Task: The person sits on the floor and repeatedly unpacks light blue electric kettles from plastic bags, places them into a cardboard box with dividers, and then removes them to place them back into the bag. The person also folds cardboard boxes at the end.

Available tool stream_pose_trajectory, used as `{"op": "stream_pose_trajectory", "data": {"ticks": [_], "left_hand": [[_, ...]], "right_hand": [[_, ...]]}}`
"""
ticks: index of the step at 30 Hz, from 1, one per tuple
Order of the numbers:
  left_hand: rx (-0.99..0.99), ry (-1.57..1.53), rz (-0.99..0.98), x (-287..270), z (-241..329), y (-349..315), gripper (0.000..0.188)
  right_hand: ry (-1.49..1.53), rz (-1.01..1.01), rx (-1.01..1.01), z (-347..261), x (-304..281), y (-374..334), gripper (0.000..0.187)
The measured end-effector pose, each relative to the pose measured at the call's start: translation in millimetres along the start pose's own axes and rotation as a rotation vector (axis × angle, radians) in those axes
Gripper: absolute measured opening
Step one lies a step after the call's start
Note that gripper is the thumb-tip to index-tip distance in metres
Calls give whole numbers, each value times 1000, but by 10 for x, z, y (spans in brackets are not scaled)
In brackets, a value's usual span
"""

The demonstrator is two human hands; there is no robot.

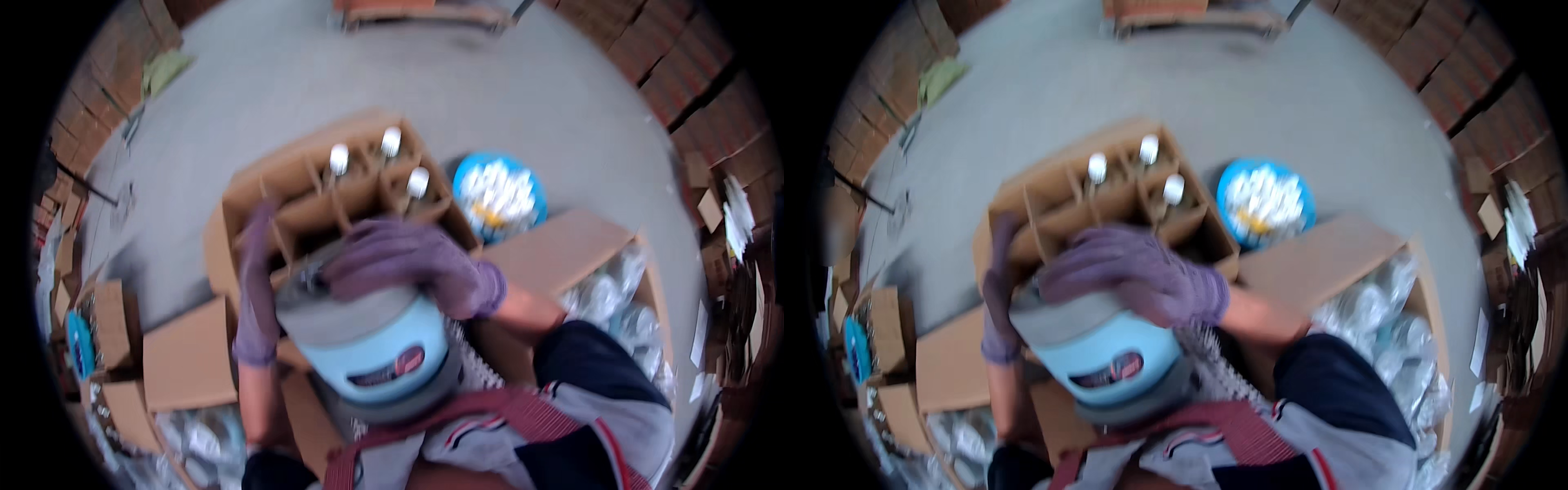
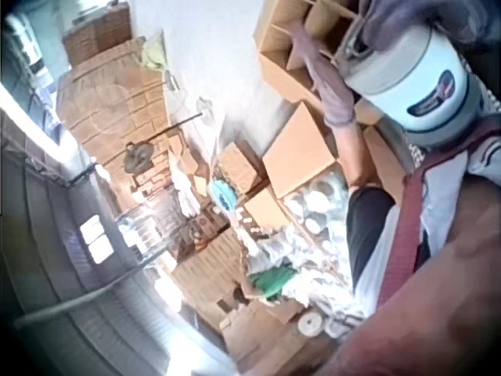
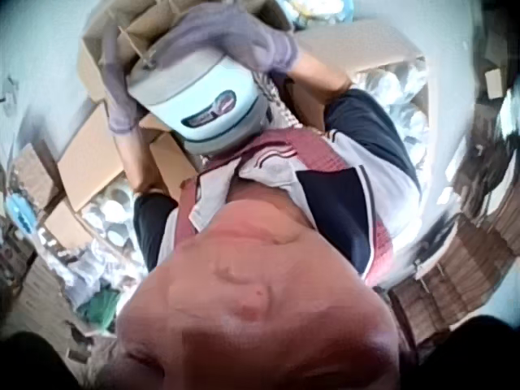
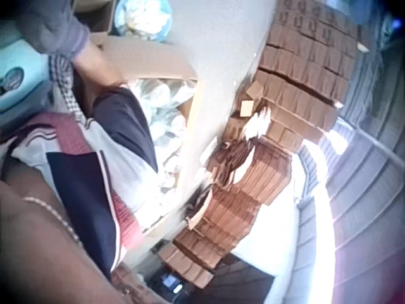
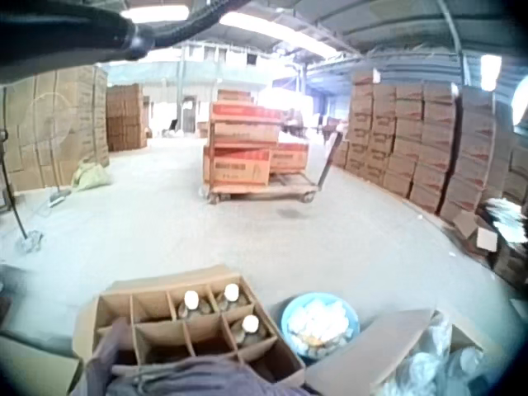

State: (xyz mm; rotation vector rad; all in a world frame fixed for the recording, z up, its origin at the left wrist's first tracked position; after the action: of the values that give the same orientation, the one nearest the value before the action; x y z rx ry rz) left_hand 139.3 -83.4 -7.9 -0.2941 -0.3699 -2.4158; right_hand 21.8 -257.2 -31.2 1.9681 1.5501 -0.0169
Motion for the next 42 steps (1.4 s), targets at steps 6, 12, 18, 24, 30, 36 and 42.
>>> {"op": "stream_pose_trajectory", "data": {"ticks": [6,12,18,24,30,36,42], "left_hand": [[138,383,-142,-112,-142,-5,62],[171,118,-274,-42,43,-24,58],[318,556,-219,-525,-356,18,80],[402,633,105,-502,-303,92,70],[140,182,159,-1071,-450,928,48],[-61,468,-45,-2039,-1702,887,39],[77,542,81,-667,-1247,511,25]], "right_hand": [[-125,-19,242,587,20,46,30],[157,-86,426,674,59,82,36],[130,-113,39,345,61,108,41],[224,51,138,584,30,149,42],[-200,273,526,1721,90,429,37],[-1104,-167,815,3203,-243,-194,47],[-1030,126,315,1543,-630,233,47]]}}
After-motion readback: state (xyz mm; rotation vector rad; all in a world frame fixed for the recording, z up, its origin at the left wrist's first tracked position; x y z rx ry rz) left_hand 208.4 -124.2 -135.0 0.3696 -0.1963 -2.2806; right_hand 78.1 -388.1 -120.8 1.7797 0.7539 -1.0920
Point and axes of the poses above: each hand's wrist, its own y-axis towards the middle knuckle, its own x-axis out of the palm, z = x × y, the point moved 2 cm from there along y, towards the middle knuckle, and after that the axes turned 14 degrees about x, right-handed, at the moved point
